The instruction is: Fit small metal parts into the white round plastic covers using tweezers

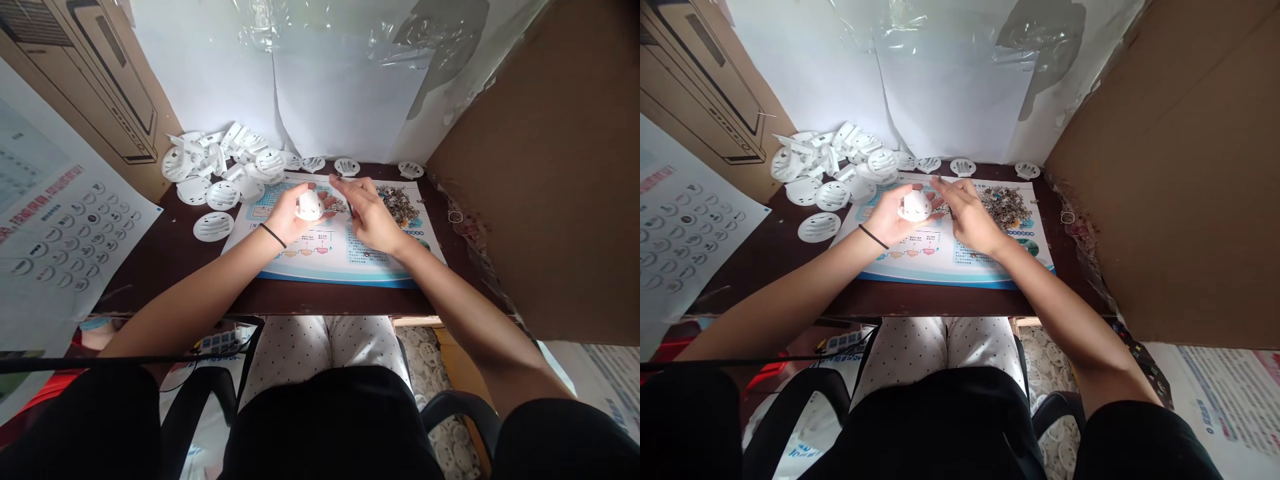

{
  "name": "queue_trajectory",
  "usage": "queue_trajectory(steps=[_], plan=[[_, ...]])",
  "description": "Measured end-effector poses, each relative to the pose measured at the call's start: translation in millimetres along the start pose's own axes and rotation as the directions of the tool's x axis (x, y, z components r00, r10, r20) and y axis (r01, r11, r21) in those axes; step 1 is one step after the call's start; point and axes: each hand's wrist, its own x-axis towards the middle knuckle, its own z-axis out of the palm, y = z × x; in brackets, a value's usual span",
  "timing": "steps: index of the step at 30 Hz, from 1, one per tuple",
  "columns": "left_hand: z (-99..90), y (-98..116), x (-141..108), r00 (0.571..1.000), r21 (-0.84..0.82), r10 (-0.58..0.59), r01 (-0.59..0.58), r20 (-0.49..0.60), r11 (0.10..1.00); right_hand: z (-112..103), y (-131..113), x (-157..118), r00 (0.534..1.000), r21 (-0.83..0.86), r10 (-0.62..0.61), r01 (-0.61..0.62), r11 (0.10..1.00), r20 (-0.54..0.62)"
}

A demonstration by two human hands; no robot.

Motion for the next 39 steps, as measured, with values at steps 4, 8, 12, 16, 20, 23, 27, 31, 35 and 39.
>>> queue_trajectory(steps=[4, 8, 12, 16, 20, 23, 27, 31, 35, 39], plan=[[-4.4, -9, 8, 0.999, -0.019, -0.024, 0.023, -0.040, 1.000, -4, -7, 2, 0.982, 0.146, 0.190, -0.190, 0.971, 0.018], [-4.8, -16, 12, 1.000, 0.022, -0.005, 0.004, 0.020, 1.000, 3, -18, 4, 0.920, 0.448, 0.392, -0.339, 0.827, -0.027], [1.0, -18, 10, 0.998, 0.005, -0.004, 0.004, 0.060, 1.000, 9, -20, 8, 0.876, 0.615, 0.481, -0.396, 0.682, 0.031], [9.2, -20, 6, 0.998, -0.041, -0.034, 0.036, 0.050, 0.999, 12, -22, 11, 0.877, 0.677, 0.480, -0.335, 0.655, -0.031], [10.9, -23, 6, 0.998, -0.076, -0.048, 0.051, 0.042, 0.996, 16, -26, 12, 0.858, 0.648, 0.501, -0.317, 0.692, -0.115], [7.8, -26, 8, 1.000, -0.091, -0.023, 0.021, -0.014, 0.996, 23, -25, 11, 0.849, 0.604, 0.507, -0.330, 0.725, -0.145], [6.1, -26, 9, 0.999, -0.109, -0.027, 0.025, -0.018, 0.994, 33, -21, 9, 0.856, 0.566, 0.492, -0.330, 0.756, -0.157], [10.8, -24, 5, 0.999, -0.124, -0.039, 0.035, -0.032, 0.992, 35, -20, 8, 0.869, 0.556, 0.467, -0.310, 0.771, -0.164], [10.9, -24, 5, 0.999, -0.112, -0.039, 0.036, -0.032, 0.993, 33, -22, 8, 0.873, 0.553, 0.456, -0.296, 0.779, -0.175], [5.0, -26, 8, 0.999, -0.089, -0.027, 0.029, 0.029, 0.996, 32, -24, 7, 0.865, 0.548, 0.473, -0.317, 0.774, -0.167]])
